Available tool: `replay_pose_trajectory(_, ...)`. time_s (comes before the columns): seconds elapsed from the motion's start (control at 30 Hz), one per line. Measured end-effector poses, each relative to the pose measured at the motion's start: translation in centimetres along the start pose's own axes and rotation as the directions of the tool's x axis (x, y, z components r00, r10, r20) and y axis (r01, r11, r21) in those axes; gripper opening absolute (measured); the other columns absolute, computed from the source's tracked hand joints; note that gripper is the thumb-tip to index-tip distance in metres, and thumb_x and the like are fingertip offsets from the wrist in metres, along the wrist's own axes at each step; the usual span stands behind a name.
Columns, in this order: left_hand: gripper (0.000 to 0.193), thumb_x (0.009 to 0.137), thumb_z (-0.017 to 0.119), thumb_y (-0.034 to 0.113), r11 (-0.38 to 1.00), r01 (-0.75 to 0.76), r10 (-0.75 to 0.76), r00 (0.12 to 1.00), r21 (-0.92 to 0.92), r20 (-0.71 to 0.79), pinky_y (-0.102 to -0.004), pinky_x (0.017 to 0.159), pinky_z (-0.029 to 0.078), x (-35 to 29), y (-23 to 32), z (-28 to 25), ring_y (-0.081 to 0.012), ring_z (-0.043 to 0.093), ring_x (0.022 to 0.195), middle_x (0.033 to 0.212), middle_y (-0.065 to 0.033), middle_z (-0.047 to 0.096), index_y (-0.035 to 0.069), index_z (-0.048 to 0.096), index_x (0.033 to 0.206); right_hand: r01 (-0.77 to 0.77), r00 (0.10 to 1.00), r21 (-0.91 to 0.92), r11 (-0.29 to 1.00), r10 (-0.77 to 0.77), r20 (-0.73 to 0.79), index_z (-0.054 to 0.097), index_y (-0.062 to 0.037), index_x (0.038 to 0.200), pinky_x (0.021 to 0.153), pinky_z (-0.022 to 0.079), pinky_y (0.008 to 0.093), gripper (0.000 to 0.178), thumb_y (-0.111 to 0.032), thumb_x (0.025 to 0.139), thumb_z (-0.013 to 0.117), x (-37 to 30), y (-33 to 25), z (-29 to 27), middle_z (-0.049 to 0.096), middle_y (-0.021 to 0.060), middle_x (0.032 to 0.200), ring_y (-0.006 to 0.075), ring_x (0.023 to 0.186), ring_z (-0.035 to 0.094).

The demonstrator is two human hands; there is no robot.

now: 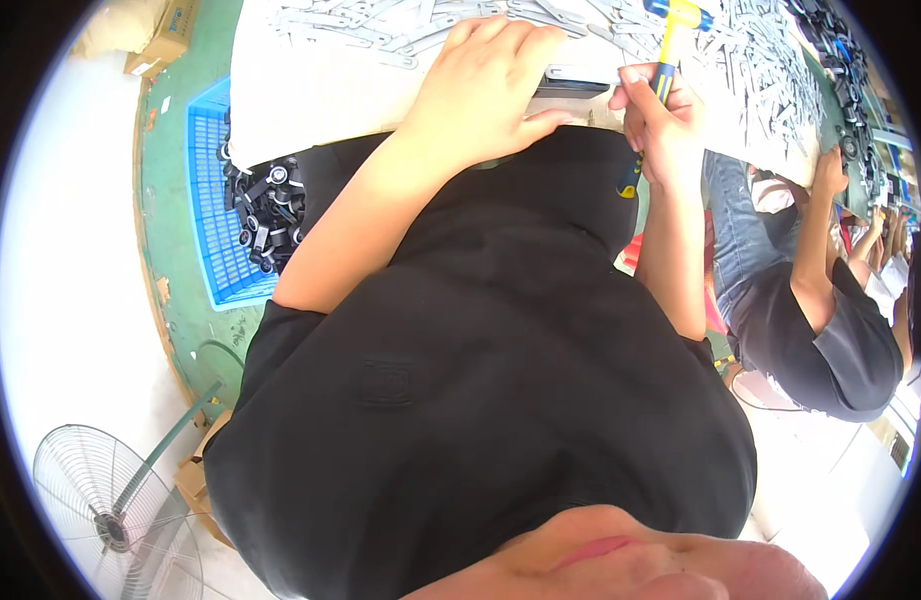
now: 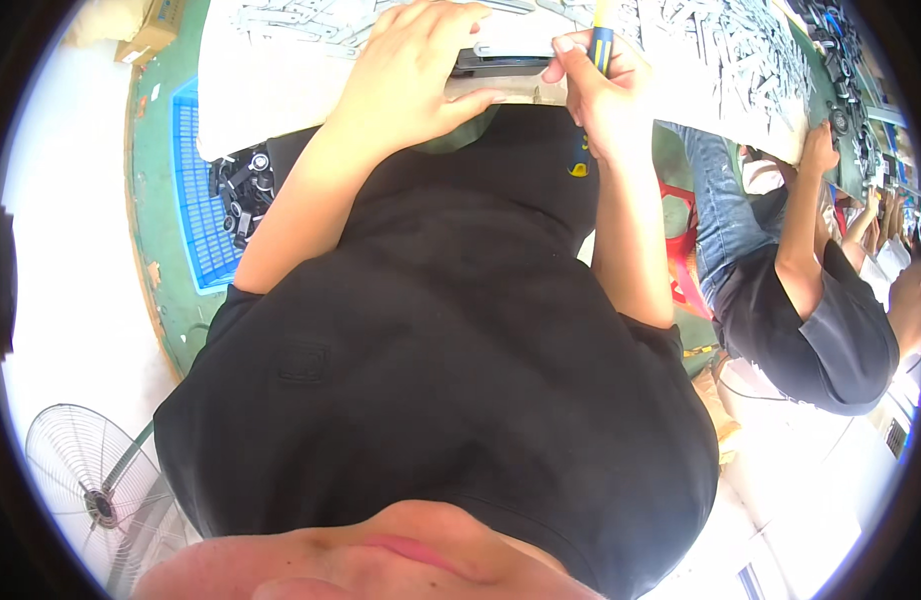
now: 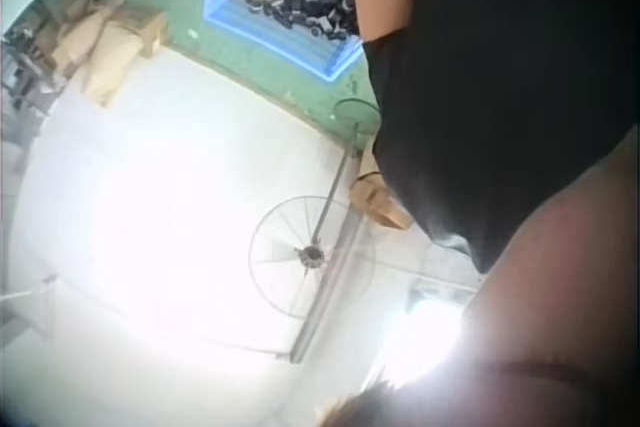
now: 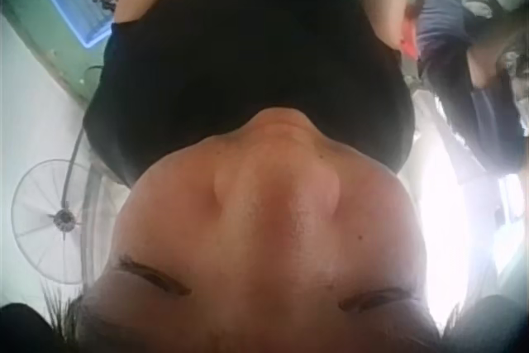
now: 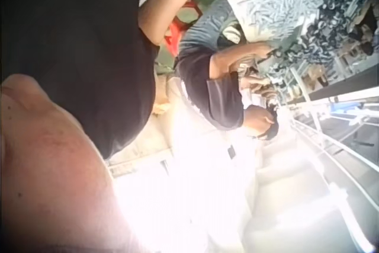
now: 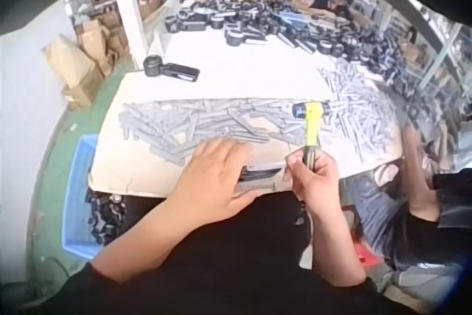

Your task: Secure components together by tapping them with a small hammer at an assembly workbench.

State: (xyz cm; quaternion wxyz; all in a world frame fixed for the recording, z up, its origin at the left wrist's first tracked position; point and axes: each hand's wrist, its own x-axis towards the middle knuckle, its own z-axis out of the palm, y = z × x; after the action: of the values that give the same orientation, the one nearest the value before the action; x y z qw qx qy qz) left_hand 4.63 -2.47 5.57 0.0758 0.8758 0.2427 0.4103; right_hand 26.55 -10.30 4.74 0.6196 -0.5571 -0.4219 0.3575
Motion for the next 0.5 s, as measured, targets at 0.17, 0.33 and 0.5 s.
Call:
replay_pose_trajectory(0.17,0.053,0.079,0.087,0.029,0.994,0.098,-0.102,0.990,0.055,0.093,-0.0537,0.106,0.040,-1.4,-1.3,1.2,-0.0248,0.069,0.100,0.096,-0.0032,0.072,0.013,0.060,0.122,-0.111,0.992,-0.066,0.992,0.115,0.051,0.071,-0.0041,0.098,0.039,0.030,0.0206,0.009,-0.012,0.101,0.070,0.3,0.8,1.1,0.072,0.0040,0.073,0.0013,0.043,0.041)
replay_pose_trajectory(0.33,0.048,0.080,0.087,0.029,0.994,0.105,-0.106,0.991,0.012,0.082,-0.0535,0.107,0.040,-1.4,-2.2,1.4,-0.0238,0.069,0.098,0.090,-0.0011,0.072,0.014,0.064,0.119,-0.133,0.987,-0.146,0.980,0.145,0.073,0.073,-0.0060,0.094,0.040,0.031,0.0203,0.011,-0.015,0.100,0.072,0.7,1.0,1.3,0.073,0.0008,0.072,0.0008,0.043,0.042)
replay_pose_trajectory(0.5,0.028,0.080,0.086,0.032,0.996,-0.054,0.056,0.998,-0.074,0.035,-0.0424,0.097,0.047,-1.1,-3.3,1.3,-0.0224,0.068,0.092,0.087,-0.0001,0.070,0.011,0.072,0.092,-0.174,0.973,-0.271,0.947,0.207,0.101,0.076,-0.0070,0.097,0.044,0.033,0.0204,0.012,-0.019,0.097,0.077,1.3,1.0,0.3,0.065,-0.0039,0.066,0.0011,0.048,0.046)
